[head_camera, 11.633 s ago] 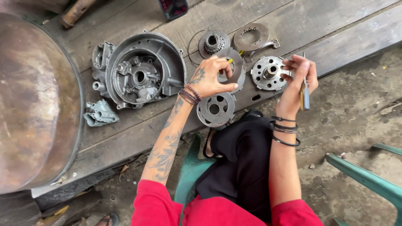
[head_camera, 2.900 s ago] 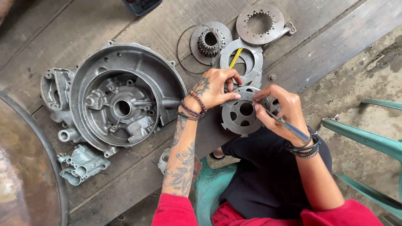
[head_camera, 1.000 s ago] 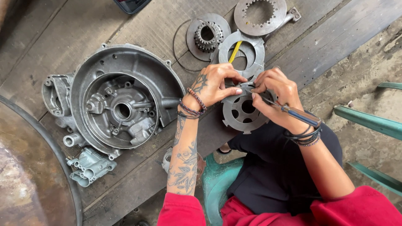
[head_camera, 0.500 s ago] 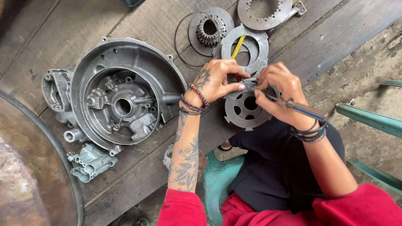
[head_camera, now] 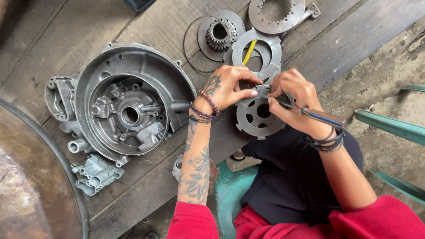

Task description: Inspecting and cleaning motorcycle clutch plates using a screwdriver to remove residue from the grooves.

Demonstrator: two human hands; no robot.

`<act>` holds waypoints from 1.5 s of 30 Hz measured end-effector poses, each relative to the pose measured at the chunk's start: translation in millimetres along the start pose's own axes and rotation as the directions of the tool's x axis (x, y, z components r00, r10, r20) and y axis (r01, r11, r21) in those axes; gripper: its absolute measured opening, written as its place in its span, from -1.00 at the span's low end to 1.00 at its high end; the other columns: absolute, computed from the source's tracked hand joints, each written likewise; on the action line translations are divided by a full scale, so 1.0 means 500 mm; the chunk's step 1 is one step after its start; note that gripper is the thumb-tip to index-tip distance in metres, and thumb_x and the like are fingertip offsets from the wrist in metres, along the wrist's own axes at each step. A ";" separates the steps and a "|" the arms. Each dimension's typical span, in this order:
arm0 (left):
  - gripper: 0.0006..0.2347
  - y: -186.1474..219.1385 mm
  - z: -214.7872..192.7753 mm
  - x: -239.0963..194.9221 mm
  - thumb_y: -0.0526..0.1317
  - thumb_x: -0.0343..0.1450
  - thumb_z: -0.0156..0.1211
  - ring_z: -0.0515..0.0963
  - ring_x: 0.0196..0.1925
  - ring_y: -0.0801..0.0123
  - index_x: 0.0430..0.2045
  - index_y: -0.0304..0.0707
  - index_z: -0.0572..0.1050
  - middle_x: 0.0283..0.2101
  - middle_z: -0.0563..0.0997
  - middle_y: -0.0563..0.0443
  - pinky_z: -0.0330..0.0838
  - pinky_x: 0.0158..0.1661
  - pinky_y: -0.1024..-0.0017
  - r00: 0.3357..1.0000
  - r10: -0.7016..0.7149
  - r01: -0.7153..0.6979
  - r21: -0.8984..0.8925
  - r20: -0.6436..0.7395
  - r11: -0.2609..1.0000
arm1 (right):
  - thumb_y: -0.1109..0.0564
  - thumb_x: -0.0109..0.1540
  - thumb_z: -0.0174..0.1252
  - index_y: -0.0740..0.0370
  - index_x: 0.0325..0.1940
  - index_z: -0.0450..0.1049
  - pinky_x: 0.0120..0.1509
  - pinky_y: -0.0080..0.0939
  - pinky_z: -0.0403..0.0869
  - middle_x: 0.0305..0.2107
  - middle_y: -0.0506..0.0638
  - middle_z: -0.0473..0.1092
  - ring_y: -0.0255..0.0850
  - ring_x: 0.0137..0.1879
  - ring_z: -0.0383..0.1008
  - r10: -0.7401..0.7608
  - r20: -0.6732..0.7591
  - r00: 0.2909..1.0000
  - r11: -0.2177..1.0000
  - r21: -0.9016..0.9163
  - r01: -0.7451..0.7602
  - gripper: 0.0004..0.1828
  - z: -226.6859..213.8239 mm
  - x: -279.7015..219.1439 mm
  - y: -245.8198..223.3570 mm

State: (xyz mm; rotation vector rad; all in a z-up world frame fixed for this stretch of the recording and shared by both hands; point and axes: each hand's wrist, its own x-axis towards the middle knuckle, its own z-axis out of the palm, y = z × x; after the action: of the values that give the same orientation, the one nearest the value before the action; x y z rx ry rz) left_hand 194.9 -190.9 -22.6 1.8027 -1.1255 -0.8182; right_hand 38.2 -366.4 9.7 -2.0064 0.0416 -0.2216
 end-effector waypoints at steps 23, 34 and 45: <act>-0.78 -0.001 0.004 0.003 -0.09 0.31 0.41 0.67 -0.53 0.39 -0.20 0.09 0.67 -0.32 0.74 0.22 0.49 -0.47 0.47 0.995 -0.093 0.092 0.021 0.038 0.996 | 0.30 0.23 0.30 0.39 -0.41 0.46 0.06 0.05 0.49 -0.44 0.18 0.42 0.14 -0.06 0.51 -0.010 0.024 1.000 0.999 -0.030 0.011 -0.83 -0.005 0.004 0.012; -0.78 -0.008 0.012 0.007 -0.06 0.30 0.39 0.69 -0.46 0.34 -0.20 0.13 0.66 -0.28 0.74 0.26 0.53 -0.41 0.36 0.991 -0.127 0.124 0.058 0.050 0.991 | 0.33 0.22 0.26 0.40 -0.41 0.45 0.04 0.06 0.47 -0.44 0.18 0.39 0.13 -0.10 0.49 -0.016 -0.020 1.000 0.999 -0.047 0.015 -0.86 0.004 0.009 0.021; -0.78 -0.021 0.023 0.008 -0.05 0.31 0.40 0.67 -0.47 0.42 -0.20 0.15 0.66 -0.30 0.73 0.33 0.54 -0.39 0.39 0.993 -0.110 0.108 0.059 0.033 0.992 | 0.39 0.27 0.24 0.42 -0.36 0.45 0.04 0.01 0.44 -0.44 0.16 0.35 0.13 -0.09 0.50 -0.016 -0.034 0.999 0.999 -0.034 0.015 -0.87 0.006 0.002 0.020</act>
State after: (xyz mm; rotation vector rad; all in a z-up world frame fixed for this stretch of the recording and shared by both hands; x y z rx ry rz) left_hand 190.7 -195.6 -37.7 1.9175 -1.0905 -0.8938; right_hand 40.5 -368.0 -0.4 -2.0367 0.0515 -0.2671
